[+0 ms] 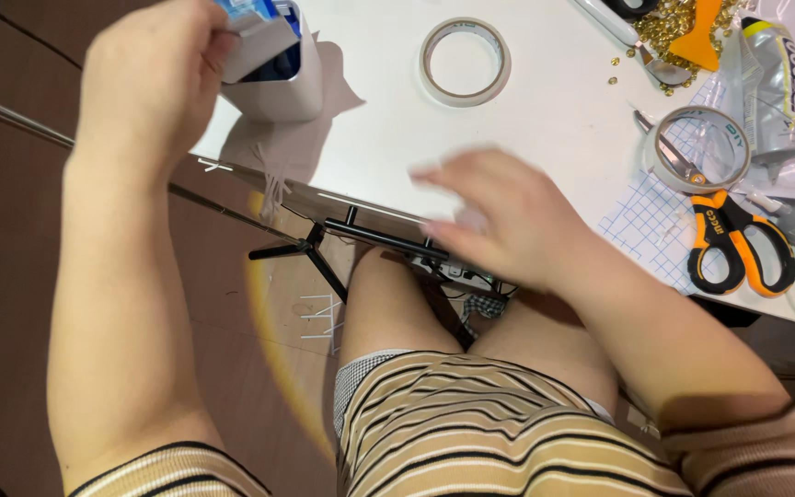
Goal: The person cuts out shapes from a sheet of paper using scissors, applies double-sided adhesive tape to the back of small printed images, and then presses them onto the paper shapes to create stickers.
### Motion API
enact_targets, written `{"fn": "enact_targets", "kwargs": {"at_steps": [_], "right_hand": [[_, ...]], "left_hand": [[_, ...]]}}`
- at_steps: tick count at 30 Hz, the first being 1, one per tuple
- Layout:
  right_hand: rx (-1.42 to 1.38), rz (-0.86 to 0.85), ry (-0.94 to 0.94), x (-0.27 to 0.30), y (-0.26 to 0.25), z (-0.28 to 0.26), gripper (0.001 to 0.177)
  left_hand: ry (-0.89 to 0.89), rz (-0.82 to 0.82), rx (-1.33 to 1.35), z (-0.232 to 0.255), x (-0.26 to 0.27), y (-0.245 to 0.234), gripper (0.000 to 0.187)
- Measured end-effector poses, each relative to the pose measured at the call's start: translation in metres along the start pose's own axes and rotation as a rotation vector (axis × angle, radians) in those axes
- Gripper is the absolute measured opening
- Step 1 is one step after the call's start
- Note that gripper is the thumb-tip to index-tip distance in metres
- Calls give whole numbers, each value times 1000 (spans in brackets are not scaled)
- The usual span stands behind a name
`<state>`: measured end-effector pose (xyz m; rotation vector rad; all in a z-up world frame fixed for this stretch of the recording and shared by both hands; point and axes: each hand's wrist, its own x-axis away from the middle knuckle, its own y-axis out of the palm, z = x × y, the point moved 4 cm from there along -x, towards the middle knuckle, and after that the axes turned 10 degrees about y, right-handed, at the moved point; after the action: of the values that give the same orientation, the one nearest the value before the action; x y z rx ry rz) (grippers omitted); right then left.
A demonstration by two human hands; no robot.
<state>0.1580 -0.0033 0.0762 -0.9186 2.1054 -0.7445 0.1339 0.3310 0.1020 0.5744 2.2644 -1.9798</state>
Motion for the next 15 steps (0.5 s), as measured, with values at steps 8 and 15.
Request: {"fn": "enact_targets", "kwargs": {"at_steps": [8,15], "right_hand": [[-105,-25,274,-143,71,31,74],[-282,53,388,-163,92,35,26]], "left_hand": [[181,218,331,-3,17,14,6],[103,254,582,-27,-1,18,39]]}}
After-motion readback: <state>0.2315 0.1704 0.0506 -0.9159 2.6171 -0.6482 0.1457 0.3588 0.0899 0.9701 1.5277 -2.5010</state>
